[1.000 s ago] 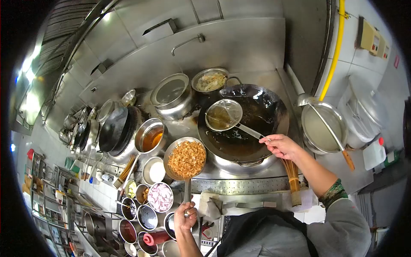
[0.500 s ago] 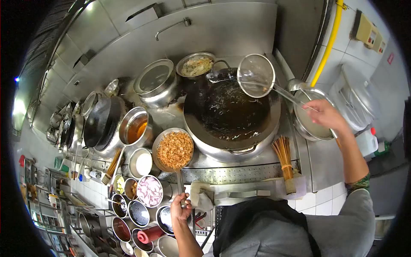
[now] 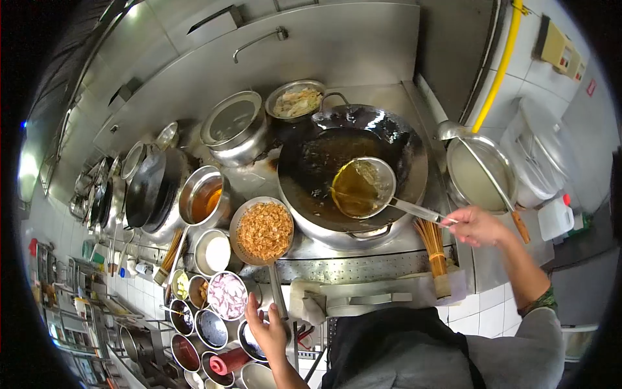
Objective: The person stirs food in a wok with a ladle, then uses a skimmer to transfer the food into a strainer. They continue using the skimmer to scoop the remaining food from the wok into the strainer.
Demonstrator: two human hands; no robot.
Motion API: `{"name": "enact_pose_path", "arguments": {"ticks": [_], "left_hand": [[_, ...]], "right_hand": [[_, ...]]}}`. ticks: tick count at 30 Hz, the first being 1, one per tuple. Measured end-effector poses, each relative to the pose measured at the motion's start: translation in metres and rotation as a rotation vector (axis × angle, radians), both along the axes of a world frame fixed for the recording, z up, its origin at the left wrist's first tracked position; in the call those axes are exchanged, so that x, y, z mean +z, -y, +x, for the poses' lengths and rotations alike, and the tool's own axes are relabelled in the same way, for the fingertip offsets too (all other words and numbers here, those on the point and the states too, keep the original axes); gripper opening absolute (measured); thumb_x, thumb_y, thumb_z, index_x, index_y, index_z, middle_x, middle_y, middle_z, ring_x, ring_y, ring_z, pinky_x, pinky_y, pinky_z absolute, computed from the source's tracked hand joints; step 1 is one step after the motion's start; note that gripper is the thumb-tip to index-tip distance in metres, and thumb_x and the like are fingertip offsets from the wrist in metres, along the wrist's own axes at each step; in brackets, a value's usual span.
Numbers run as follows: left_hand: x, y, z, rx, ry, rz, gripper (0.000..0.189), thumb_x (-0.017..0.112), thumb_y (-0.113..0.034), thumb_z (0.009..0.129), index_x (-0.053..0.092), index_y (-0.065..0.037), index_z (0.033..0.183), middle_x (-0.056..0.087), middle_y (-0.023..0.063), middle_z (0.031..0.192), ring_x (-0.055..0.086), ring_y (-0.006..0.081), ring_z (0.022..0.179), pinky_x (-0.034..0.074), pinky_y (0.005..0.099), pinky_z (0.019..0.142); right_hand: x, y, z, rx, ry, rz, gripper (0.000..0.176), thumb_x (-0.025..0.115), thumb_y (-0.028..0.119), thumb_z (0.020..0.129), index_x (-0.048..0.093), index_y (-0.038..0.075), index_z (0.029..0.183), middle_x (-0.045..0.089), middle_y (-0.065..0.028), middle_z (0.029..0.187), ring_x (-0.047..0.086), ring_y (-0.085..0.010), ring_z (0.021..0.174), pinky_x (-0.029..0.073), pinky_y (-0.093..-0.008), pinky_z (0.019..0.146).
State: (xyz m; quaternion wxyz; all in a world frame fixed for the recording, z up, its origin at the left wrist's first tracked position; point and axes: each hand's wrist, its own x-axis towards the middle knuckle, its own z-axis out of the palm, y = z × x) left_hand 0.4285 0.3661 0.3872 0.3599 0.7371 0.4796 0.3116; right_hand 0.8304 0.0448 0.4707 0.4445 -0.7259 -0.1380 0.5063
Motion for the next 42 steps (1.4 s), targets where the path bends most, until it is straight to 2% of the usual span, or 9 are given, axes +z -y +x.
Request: {"name": "enact_pose_path", "arguments": {"ticks": [12,16,19,24,31,32,34,37,42], "left_hand": [[-0.011,-0.010,-0.024,-0.028,0.100,-0.028,0.042,0.063,-0.005,0.092,0.055,0.001,0.133,0.061,0.0147,0.121,0.061,0.0253,0.110,0.051,0.0351,0.087],[-0.004,-0.010,-0.035,0.020,-0.001,0.102,0.040,0.063,0.003,0.089,0.059,0.004,0.128,0.067,0.0174,0.112,0.067,0.0237,0.102,0.056,0.0340,0.086],[-0.033,-0.017,-0.063,0.027,-0.053,0.162,0.041,0.065,-0.006,0.095,0.057,0.002,0.133,0.067,0.0162,0.111,0.066,0.0241,0.095,0.054,0.0353,0.084],[-0.032,-0.018,-0.076,0.010,-0.099,0.207,0.041,0.065,-0.004,0.093,0.060,-0.001,0.134,0.070,0.0164,0.108,0.068,0.0241,0.093,0.054,0.0347,0.084],[-0.036,-0.014,-0.089,-0.005,-0.113,0.155,0.040,0.058,0.004,0.090,0.060,0.004,0.130,0.069,0.0175,0.105,0.068,0.0242,0.095,0.054,0.0335,0.086],[-0.038,-0.014,-0.089,0.000,-0.112,0.142,0.040,0.058,0.005,0.089,0.060,0.005,0.129,0.069,0.0173,0.103,0.068,0.0239,0.094,0.054,0.0332,0.086],[-0.049,-0.015,-0.095,0.054,-0.043,0.060,0.040,0.058,0.006,0.088,0.060,0.005,0.127,0.069,0.0161,0.101,0.068,0.0232,0.094,0.053,0.0325,0.086],[-0.002,-0.001,-0.083,0.026,-0.343,0.028,0.036,0.056,0.003,0.096,0.058,0.006,0.132,0.066,0.0213,0.123,0.067,0.0272,0.105,0.054,0.0360,0.091],[0.008,0.006,-0.063,-0.003,-0.333,0.047,0.038,0.055,0.003,0.098,0.054,0.007,0.136,0.067,0.0208,0.121,0.066,0.0271,0.107,0.054,0.0351,0.093]], "right_hand": [[-0.044,-0.128,-0.005,-0.246,-0.154,0.452,0.026,0.057,0.010,0.101,0.061,0.002,0.125,0.048,0.0031,0.064,0.037,-0.0036,0.043,0.026,-0.0209,0.036],[-0.007,-0.226,0.055,-0.210,0.122,0.513,0.025,0.053,0.012,0.101,0.062,0.007,0.124,0.048,0.0045,0.061,0.040,-0.0042,0.040,0.028,-0.0223,0.033],[-0.020,-0.320,0.149,-0.032,0.944,0.314,0.036,0.055,0.008,0.094,0.063,0.005,0.129,0.069,-0.0116,0.085,0.066,-0.0216,0.068,0.054,-0.0397,0.061],[-0.022,-0.400,0.140,0.414,1.377,-0.402,0.034,0.048,0.009,0.093,0.067,0.000,0.121,0.072,-0.0218,0.106,0.069,-0.0391,0.101,0.055,-0.0525,0.085],[0.055,-0.380,0.168,0.138,1.630,-0.109,0.033,0.041,0.017,0.098,0.067,0.000,0.111,0.068,-0.0289,0.104,0.065,-0.0446,0.100,0.050,-0.0532,0.088],[0.091,-0.385,0.201,-0.088,1.179,-0.043,0.036,0.039,0.018,0.099,0.067,0.001,0.114,0.068,-0.0284,0.102,0.066,-0.0437,0.098,0.050,-0.0529,0.087],[0.137,-0.371,0.276,-0.149,1.748,-0.023,0.034,0.045,0.025,0.094,0.069,0.001,0.095,0.070,-0.0209,0.088,0.068,-0.0358,0.084,0.051,-0.0498,0.079],[0.210,-0.366,0.344,-0.559,1.387,0.242,0.043,0.035,0.030,0.103,0.063,-0.003,0.103,0.068,-0.0222,0.102,0.065,-0.0364,0.091,0.049,-0.0537,0.082],[0.112,-0.329,0.433,0.003,1.903,-0.366,0.030,0.048,0.012,0.092,0.066,-0.001,0.112,0.068,-0.0246,0.103,0.065,-0.0412,0.097,0.052,-0.0506,0.083]]}}
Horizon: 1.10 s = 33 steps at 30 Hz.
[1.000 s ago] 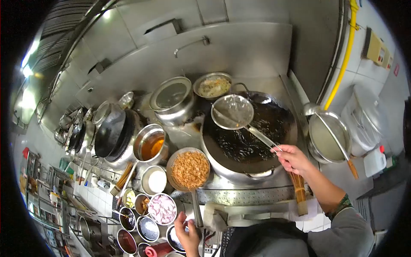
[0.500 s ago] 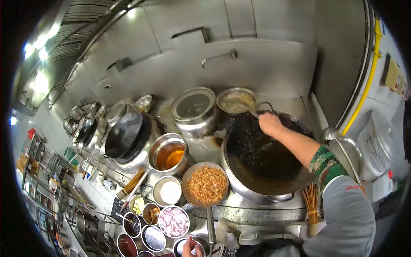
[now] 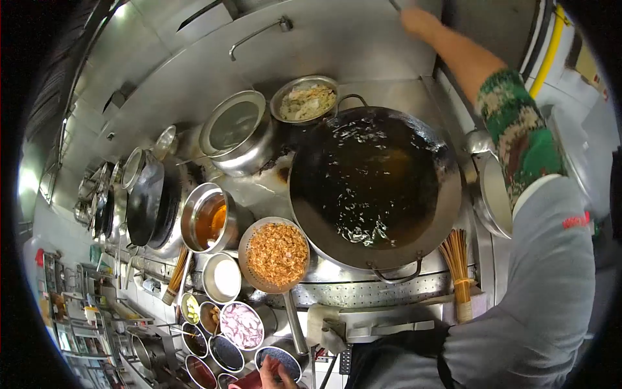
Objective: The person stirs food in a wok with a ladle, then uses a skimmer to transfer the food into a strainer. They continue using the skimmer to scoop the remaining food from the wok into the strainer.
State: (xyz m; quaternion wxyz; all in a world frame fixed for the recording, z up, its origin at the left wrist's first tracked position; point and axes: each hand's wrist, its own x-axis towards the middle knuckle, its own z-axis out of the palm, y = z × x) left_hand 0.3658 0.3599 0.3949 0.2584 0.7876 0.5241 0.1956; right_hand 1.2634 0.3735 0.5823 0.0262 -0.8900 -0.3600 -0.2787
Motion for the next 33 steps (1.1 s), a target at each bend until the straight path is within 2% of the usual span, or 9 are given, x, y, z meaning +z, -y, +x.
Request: {"name": "enact_pose_path", "arguments": {"ticks": [3,6,12,18,19,22,28,32,33], "left_hand": [[-0.006,0.004,-0.002,-0.012,-0.022,-0.016,0.039,0.055,0.002,0.098,0.053,0.005,0.137,0.066,0.0214,0.121,0.067,0.0274,0.108,0.053,0.0352,0.095],[0.009,0.001,0.023,-0.001,0.108,0.045,0.040,0.059,0.007,0.087,0.061,0.004,0.127,0.069,0.0146,0.100,0.067,0.0223,0.094,0.052,0.0322,0.087],[0.032,-0.007,0.036,-0.024,0.173,0.111,0.038,0.064,0.005,0.085,0.063,0.001,0.122,0.070,0.0159,0.098,0.069,0.0277,0.091,0.052,0.0364,0.085],[0.019,0.005,-0.033,0.148,0.154,0.126,0.036,0.065,0.005,0.085,0.064,0.001,0.121,0.071,0.0160,0.095,0.070,0.0284,0.088,0.053,0.0367,0.082],[0.020,0.008,-0.042,0.181,0.141,0.151,0.036,0.065,0.004,0.086,0.064,0.001,0.121,0.071,0.0152,0.095,0.070,0.0271,0.086,0.053,0.0355,0.081],[0.014,0.016,-0.072,0.322,0.150,0.137,0.035,0.064,0.005,0.086,0.064,0.001,0.121,0.071,0.0145,0.095,0.070,0.0251,0.086,0.053,0.0344,0.081],[0.007,0.027,-0.103,0.441,0.265,0.000,0.036,0.061,0.006,0.087,0.064,0.002,0.123,0.070,0.0143,0.096,0.068,0.0212,0.088,0.052,0.0328,0.085],[0.010,0.012,-0.095,0.401,0.356,-0.105,0.033,0.069,0.003,0.083,0.068,0.001,0.116,0.074,0.0133,0.095,0.072,0.0251,0.090,0.051,0.0342,0.090],[0.010,0.005,-0.093,0.330,0.349,-0.141,0.036,0.068,0.002,0.084,0.067,-0.001,0.120,0.073,0.0138,0.104,0.071,0.0282,0.095,0.051,0.0356,0.091]], "right_hand": [[-0.023,-0.013,-0.023,0.066,0.025,0.190,0.039,0.052,0.010,0.087,0.065,0.000,0.123,0.069,-0.0217,0.092,0.067,-0.0387,0.083,0.055,-0.0472,0.077],[0.012,-0.028,-0.128,0.248,-0.620,0.451,0.041,0.062,0.027,0.091,0.067,0.002,0.124,0.071,-0.0107,0.091,0.066,-0.0191,0.068,0.055,-0.0366,0.057],[-0.026,-0.140,-0.250,0.575,-1.250,0.534,0.028,0.065,0.020,0.088,0.070,0.002,0.109,0.062,-0.0052,0.075,0.054,-0.0129,0.056,0.041,-0.0307,0.043],[-0.074,-0.253,-0.346,0.472,-1.046,0.414,0.020,0.060,0.013,0.085,0.067,-0.004,0.094,0.062,-0.0105,0.068,0.056,-0.0221,0.049,0.046,-0.0376,0.044],[-0.071,-0.272,-0.346,0.396,-0.950,0.186,0.028,0.066,0.016,0.086,0.071,0.001,0.108,0.065,-0.0100,0.076,0.055,-0.0194,0.048,0.042,-0.0372,0.042],[-0.085,-0.339,-0.333,0.272,-0.639,-0.185,0.021,0.063,0.011,0.085,0.072,-0.005,0.095,0.069,-0.0195,0.077,0.062,-0.0355,0.047,0.053,-0.0467,0.048],[-0.095,-0.397,-0.372,0.228,-0.654,-0.556,0.021,0.063,0.012,0.086,0.068,-0.006,0.075,0.063,-0.0221,0.067,0.059,-0.0310,0.049,0.050,-0.0459,0.044],[-0.121,-0.395,-0.414,0.269,-1.191,0.163,0.037,0.062,0.031,0.095,0.070,-0.005,0.091,0.070,-0.0161,0.077,0.063,-0.0318,0.056,0.054,-0.0485,0.051],[-0.118,-0.396,-0.417,0.300,-1.037,-0.011,0.058,0.073,0.047,0.087,0.064,0.001,0.122,0.070,-0.0181,0.083,0.063,-0.0309,0.058,0.055,-0.0496,0.052]]}}
